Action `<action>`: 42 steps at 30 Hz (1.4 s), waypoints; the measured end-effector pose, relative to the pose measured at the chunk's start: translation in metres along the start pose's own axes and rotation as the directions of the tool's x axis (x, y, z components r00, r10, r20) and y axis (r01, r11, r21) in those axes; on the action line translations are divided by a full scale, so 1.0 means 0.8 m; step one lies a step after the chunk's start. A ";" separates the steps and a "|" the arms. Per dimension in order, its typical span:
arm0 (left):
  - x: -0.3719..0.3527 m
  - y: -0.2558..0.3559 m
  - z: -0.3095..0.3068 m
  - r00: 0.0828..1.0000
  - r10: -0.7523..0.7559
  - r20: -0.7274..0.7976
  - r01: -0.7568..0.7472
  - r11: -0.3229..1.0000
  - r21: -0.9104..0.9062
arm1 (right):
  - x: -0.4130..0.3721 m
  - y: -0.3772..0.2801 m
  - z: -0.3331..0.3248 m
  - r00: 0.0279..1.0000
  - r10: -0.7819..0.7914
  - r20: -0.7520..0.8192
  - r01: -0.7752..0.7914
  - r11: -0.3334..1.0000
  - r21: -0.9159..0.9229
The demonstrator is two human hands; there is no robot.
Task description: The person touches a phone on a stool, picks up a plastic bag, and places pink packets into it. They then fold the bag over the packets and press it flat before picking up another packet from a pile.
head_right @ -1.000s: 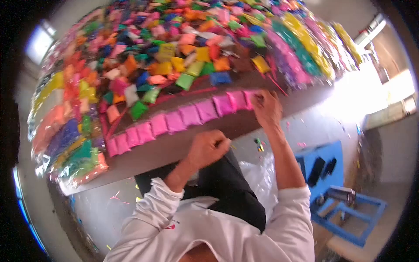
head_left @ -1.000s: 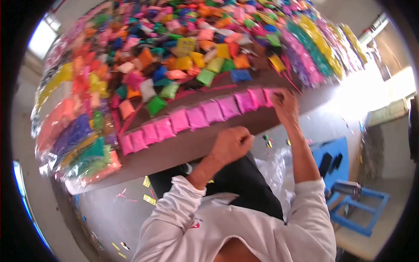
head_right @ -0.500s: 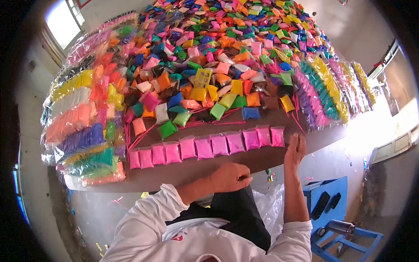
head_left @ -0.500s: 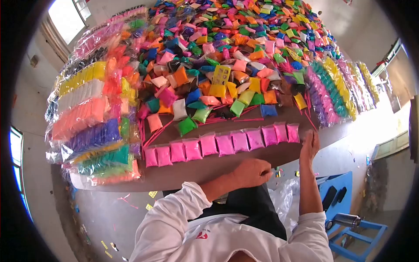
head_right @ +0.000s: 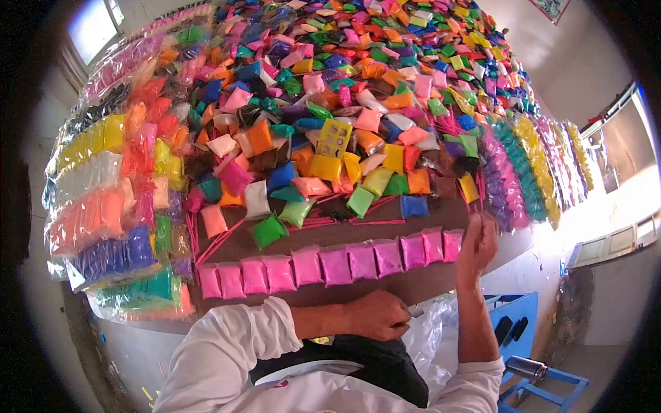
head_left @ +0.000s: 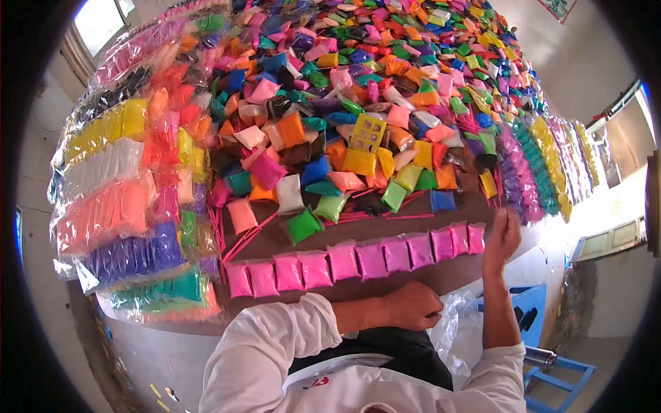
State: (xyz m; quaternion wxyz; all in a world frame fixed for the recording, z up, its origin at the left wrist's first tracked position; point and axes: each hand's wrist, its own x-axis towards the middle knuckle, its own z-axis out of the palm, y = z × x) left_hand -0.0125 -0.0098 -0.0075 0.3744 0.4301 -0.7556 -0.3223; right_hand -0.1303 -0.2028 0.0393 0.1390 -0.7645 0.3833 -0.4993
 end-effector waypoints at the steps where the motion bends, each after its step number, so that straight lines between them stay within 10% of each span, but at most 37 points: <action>1: 0.001 -0.004 0.004 0.999 0.033 -0.006 -0.033 0.999 0.003 | 0.020 -0.033 0.015 0.998 -0.065 0.020 0.065 0.998 0.005; 11: -0.001 -0.010 -0.002 0.998 0.040 -0.052 -0.047 0.990 -0.135 | 0.166 -0.227 0.326 0.704 -0.390 0.593 0.337 0.919 0.205; 18: -0.002 -0.019 0.008 0.990 0.058 -0.130 -0.085 0.972 -0.217 | 0.185 -0.246 0.526 0.544 -0.445 0.711 0.597 0.801 0.045; 26: 0.001 -0.022 0.013 0.990 0.058 -0.131 -0.089 0.965 -0.248 | 0.194 -0.231 0.541 0.628 -0.502 0.594 0.583 0.810 0.068; 29: -0.001 -0.023 0.014 0.993 0.043 -0.109 -0.068 0.969 -0.239 | 0.228 -0.208 0.514 0.654 -0.321 0.685 -0.054 0.883 0.466; 33: -0.002 -0.014 0.002 0.997 0.005 -0.077 -0.022 0.974 -0.224 | 0.212 -0.220 0.373 0.549 -0.197 0.812 -0.523 0.676 0.518; 37: 0.004 -0.023 0.002 0.996 0.018 -0.084 -0.036 0.976 -0.215 | 0.164 -0.192 0.248 0.528 -0.122 0.841 -0.695 0.508 0.509; 42: 0.004 -0.031 -0.002 0.986 -0.008 -0.164 -0.096 0.783 -0.615 | 0.075 -0.145 0.085 0.518 0.026 0.855 -0.748 0.498 0.438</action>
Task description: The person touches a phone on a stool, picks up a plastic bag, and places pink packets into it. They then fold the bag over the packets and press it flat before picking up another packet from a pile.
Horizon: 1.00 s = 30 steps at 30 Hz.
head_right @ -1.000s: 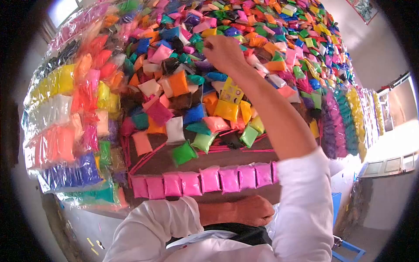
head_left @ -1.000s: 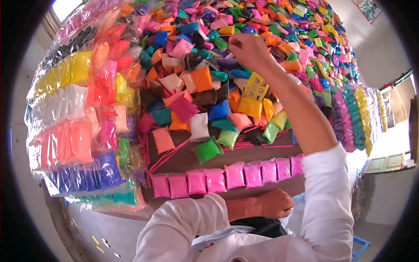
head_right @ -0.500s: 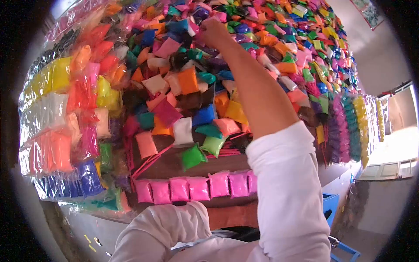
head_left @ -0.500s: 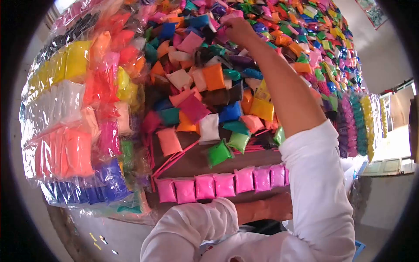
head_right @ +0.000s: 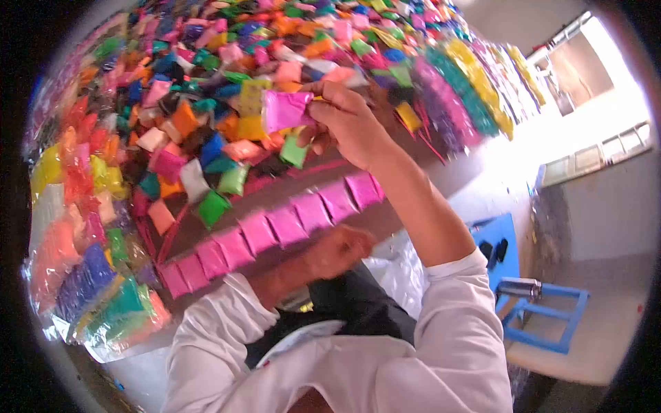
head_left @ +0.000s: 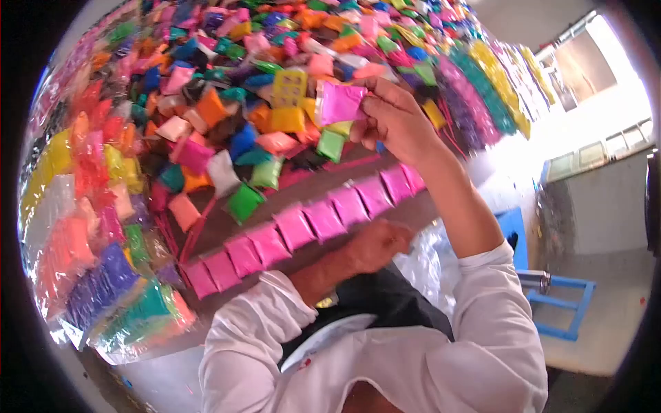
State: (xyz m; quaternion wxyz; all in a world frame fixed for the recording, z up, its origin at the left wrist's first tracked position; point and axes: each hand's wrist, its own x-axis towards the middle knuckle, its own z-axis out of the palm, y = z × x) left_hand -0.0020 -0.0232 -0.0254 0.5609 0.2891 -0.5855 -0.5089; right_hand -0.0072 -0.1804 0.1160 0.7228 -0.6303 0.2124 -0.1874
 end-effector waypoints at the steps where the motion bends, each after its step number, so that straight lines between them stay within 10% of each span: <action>1: -0.002 -0.002 0.003 0.999 -0.014 -0.035 0.012 0.999 -0.044 | -0.035 0.009 -0.006 0.997 0.020 -0.071 -0.021 1.000 -0.012; 3: -0.007 0.003 0.006 0.985 -0.085 -0.148 0.071 0.993 -0.098 | -0.088 0.038 -0.016 0.963 -0.128 -0.236 0.112 0.991 -0.079; 5: -0.009 -0.035 0.004 0.941 0.301 -0.152 -0.156 0.788 0.596 | -0.140 0.075 -0.028 0.902 -0.235 -0.362 0.179 0.967 -0.183; 7: -0.004 0.036 0.004 0.900 -0.369 -0.233 0.352 0.929 -0.111 | -0.186 0.111 -0.037 0.842 -0.306 -0.444 0.183 0.937 -0.298; 21: 0.003 0.036 0.039 0.883 -0.320 -0.342 0.394 0.902 0.174 | -0.245 0.147 -0.005 0.783 -0.343 -0.519 0.367 0.928 -0.060; 27: 0.004 0.038 0.046 0.883 -0.270 -0.383 0.347 0.927 0.145 | -0.254 0.139 -0.028 0.964 0.016 -0.264 0.028 0.987 0.160; 30: 0.008 0.039 0.057 0.908 -0.180 -0.379 0.268 0.944 0.191 | -0.255 0.147 -0.034 0.969 -0.050 -0.240 0.103 0.971 0.214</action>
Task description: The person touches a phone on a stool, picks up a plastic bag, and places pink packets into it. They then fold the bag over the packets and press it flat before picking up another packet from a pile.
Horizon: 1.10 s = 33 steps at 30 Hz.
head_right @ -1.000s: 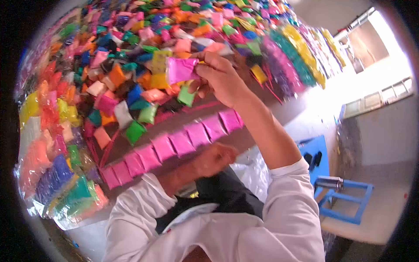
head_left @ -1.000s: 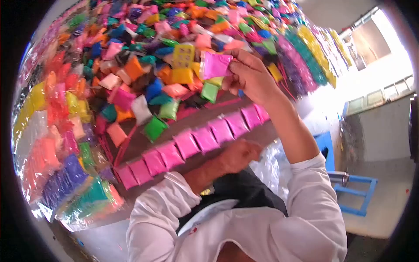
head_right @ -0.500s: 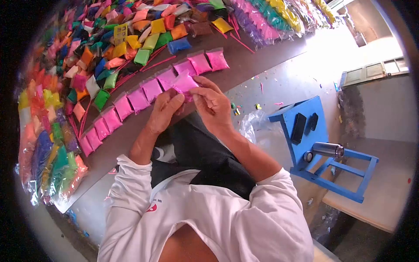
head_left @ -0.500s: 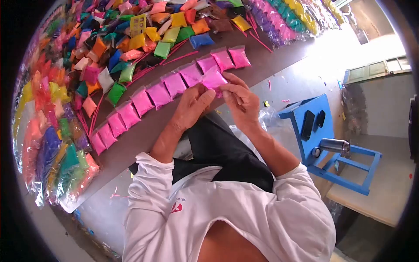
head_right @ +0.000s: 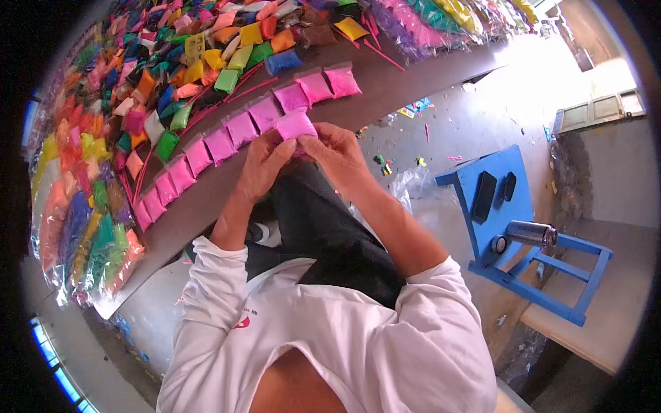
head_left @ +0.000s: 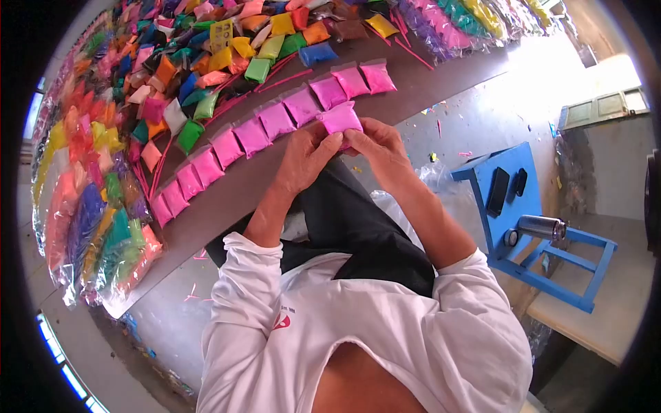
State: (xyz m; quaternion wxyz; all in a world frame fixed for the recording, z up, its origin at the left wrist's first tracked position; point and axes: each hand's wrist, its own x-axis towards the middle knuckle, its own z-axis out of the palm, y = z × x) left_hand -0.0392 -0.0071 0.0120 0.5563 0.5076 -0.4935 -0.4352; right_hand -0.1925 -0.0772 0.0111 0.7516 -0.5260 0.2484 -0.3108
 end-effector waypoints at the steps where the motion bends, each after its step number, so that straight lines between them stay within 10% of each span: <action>1: -0.001 -0.002 0.001 1.000 0.011 -0.006 -0.011 1.000 -0.006 | -0.001 0.000 0.002 1.000 -0.001 -0.002 0.001 1.000 -0.005; 9: -0.004 0.000 -0.010 0.997 -0.074 -0.019 0.076 0.970 0.230 | 0.004 -0.024 -0.018 0.988 0.139 -0.060 -0.147 0.780 -0.608; 27: -0.003 -0.014 -0.022 0.972 -0.227 -0.062 0.220 0.970 -0.108 | 0.042 0.000 0.000 0.991 0.135 0.004 -0.134 0.980 0.148; 33: -0.004 -0.004 -0.009 0.961 -0.198 -0.194 0.184 0.979 -0.091 | 0.038 -0.009 0.001 0.987 0.156 -0.039 -0.157 0.987 -0.019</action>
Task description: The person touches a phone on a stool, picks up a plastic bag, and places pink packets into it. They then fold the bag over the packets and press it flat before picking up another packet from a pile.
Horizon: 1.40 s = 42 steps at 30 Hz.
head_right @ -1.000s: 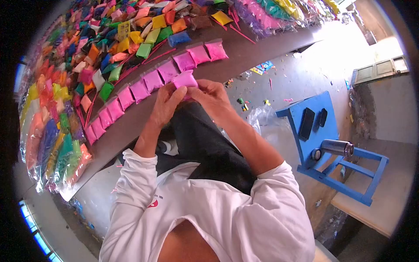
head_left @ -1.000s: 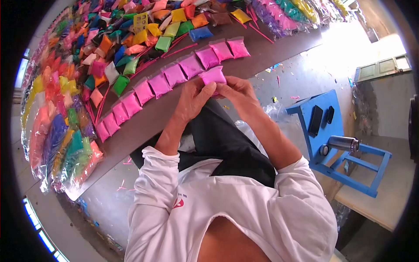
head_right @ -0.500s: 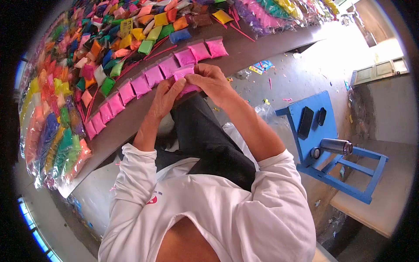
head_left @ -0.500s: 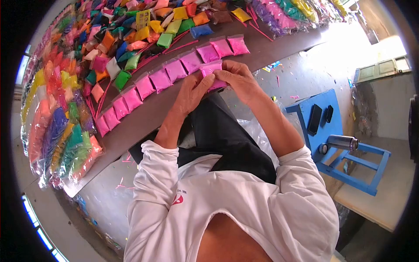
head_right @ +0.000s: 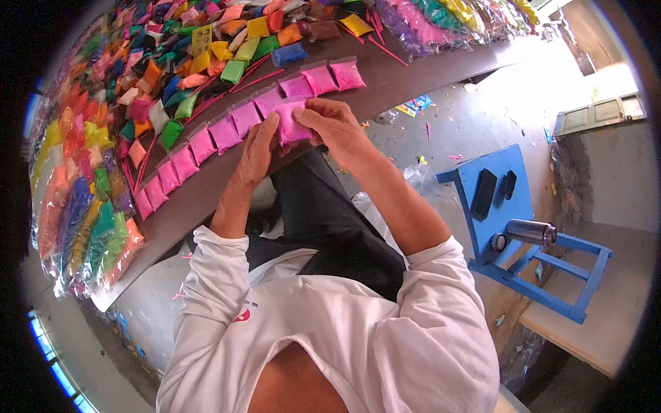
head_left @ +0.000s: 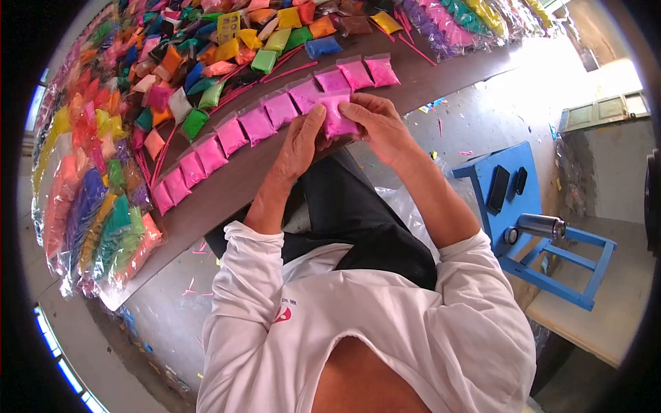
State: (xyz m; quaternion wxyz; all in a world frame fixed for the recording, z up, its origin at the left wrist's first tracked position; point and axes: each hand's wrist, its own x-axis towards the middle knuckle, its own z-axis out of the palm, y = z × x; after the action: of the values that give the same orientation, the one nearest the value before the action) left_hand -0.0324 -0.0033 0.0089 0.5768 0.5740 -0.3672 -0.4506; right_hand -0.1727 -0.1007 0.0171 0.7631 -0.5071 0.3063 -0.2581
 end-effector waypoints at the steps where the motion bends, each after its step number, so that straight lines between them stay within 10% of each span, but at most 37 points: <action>1: 0.001 -0.004 -0.002 1.000 0.008 0.027 -0.009 1.000 0.012 | -0.002 -0.007 -0.002 0.999 0.000 0.043 0.004 0.996 -0.093; 6: -0.001 -0.002 -0.003 0.997 0.000 0.077 -0.001 1.000 0.009 | -0.001 -0.023 -0.006 0.996 0.004 0.093 0.026 0.949 -0.315; 12: -0.003 -0.008 0.002 1.000 0.011 -0.001 -0.011 0.998 -0.054 | -0.026 0.008 -0.001 0.985 0.042 -0.170 -0.015 0.988 0.154; 42: 0.000 -0.013 0.010 0.969 0.227 0.093 -0.243 0.942 0.231 | -0.048 0.022 0.015 0.983 0.138 -0.119 -0.115 0.978 0.176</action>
State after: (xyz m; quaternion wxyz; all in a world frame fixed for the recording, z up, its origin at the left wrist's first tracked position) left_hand -0.0412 -0.0050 -0.0011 0.5405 0.5767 -0.5033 -0.3492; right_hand -0.1889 -0.0601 0.0122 0.7964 -0.4023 0.3644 -0.2666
